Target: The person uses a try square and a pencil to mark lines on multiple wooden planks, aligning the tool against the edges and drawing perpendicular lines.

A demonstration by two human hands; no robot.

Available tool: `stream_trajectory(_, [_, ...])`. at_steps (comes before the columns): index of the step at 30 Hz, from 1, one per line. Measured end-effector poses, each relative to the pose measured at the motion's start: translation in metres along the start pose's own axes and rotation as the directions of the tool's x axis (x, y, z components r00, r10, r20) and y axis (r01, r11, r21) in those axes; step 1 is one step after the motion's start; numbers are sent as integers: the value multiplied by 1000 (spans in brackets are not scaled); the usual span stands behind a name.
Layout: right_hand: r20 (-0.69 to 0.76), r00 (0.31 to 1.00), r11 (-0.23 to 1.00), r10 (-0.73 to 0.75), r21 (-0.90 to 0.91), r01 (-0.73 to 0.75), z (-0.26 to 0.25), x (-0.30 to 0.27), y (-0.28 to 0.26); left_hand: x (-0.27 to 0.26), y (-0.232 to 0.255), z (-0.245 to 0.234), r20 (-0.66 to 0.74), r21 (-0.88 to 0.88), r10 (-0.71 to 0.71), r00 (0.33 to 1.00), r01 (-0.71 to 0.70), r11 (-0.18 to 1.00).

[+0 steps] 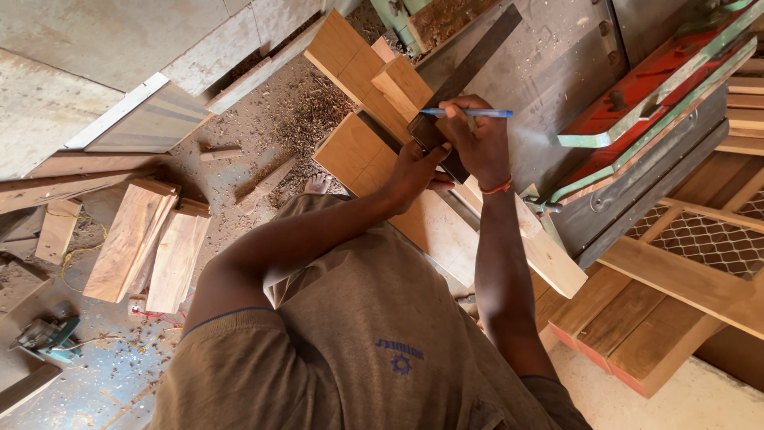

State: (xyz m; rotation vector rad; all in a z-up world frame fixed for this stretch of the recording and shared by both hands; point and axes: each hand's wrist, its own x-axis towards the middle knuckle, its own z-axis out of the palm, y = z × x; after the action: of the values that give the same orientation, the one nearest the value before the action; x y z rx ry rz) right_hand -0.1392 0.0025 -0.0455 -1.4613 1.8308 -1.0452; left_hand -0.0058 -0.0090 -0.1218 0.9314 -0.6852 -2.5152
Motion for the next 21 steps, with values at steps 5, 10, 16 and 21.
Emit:
stream_trajectory(5, [3, 998, 992, -60, -111, 60, -8, 10, -8, -1, 0, -2, 43, 9, 11, 999, -12, 1000])
stream_trajectory(10, [77, 994, 990, -75, -112, 83, -13, 15, -11, 0, -2, -4, 70, 3, 38, 997, -38, 999])
stream_trajectory(16, [108, 990, 976, -87, -192, 107, -18, 20, -19, 0, -1, -3, 52, 12, 14, 999, -15, 1000])
stream_trajectory(21, [-24, 983, 960, -181, -220, 171, -20, 18, -14, 0, -4, -3, 45, 3, 7, 999, -7, 1000])
